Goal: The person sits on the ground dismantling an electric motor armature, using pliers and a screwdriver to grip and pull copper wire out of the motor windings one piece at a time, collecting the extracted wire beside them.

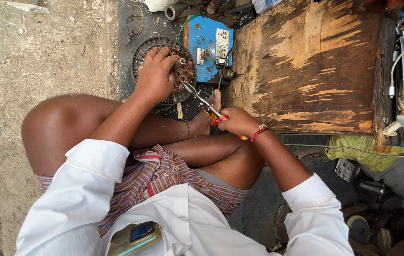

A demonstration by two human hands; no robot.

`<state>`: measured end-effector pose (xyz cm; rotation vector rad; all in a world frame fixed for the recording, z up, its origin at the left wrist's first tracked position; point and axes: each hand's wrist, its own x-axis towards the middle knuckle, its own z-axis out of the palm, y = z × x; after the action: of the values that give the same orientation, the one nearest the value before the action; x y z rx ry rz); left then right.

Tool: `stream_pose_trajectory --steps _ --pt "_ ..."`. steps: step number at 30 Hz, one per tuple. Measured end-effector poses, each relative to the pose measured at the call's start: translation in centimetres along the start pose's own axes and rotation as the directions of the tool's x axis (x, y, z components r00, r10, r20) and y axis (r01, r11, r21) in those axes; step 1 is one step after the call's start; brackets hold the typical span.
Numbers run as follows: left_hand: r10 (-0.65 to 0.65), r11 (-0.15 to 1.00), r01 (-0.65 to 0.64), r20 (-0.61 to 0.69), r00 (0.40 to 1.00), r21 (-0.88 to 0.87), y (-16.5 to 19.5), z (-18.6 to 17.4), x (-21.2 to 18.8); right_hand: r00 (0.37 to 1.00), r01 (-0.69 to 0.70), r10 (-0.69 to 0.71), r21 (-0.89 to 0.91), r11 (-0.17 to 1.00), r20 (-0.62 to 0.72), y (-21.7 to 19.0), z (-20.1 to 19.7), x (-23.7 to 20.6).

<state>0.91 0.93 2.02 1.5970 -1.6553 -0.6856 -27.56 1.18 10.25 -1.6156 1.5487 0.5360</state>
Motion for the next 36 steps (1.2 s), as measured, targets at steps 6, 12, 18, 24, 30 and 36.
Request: stream_pose_trajectory --steps 6,12,18,24,30,36 --pt "-0.025 0.999 0.026 0.011 1.0 -0.023 -0.1 0.2 -0.3 0.997 -0.068 0.063 0.132 0.989 0.043 -0.7 -0.2 -0.6" --pt "-0.028 1.0 0.028 -0.003 1.0 -0.003 -0.3 0.5 -0.3 0.996 -0.083 0.081 0.106 0.991 0.025 -0.9 -0.2 -0.9" --pt "-0.044 0.999 0.044 -0.009 0.999 -0.005 -0.2 0.6 -0.2 0.994 -0.106 0.105 0.089 0.99 0.018 -1.1 -0.3 -1.3" --pt "-0.053 0.999 0.052 -0.01 0.999 -0.01 -0.2 0.5 -0.2 0.994 -0.104 0.105 0.057 0.993 -0.01 -2.1 -0.6 -1.5" --pt "-0.073 0.997 0.073 0.003 0.997 -0.019 -0.2 0.5 -0.3 0.992 -0.123 0.123 -0.043 0.991 -0.014 -3.5 -1.7 -2.1" --pt "-0.074 0.997 0.074 -0.003 0.997 -0.019 -0.3 0.6 -0.2 0.986 -0.165 0.164 -0.102 0.981 -0.015 -4.7 -2.6 -2.7"
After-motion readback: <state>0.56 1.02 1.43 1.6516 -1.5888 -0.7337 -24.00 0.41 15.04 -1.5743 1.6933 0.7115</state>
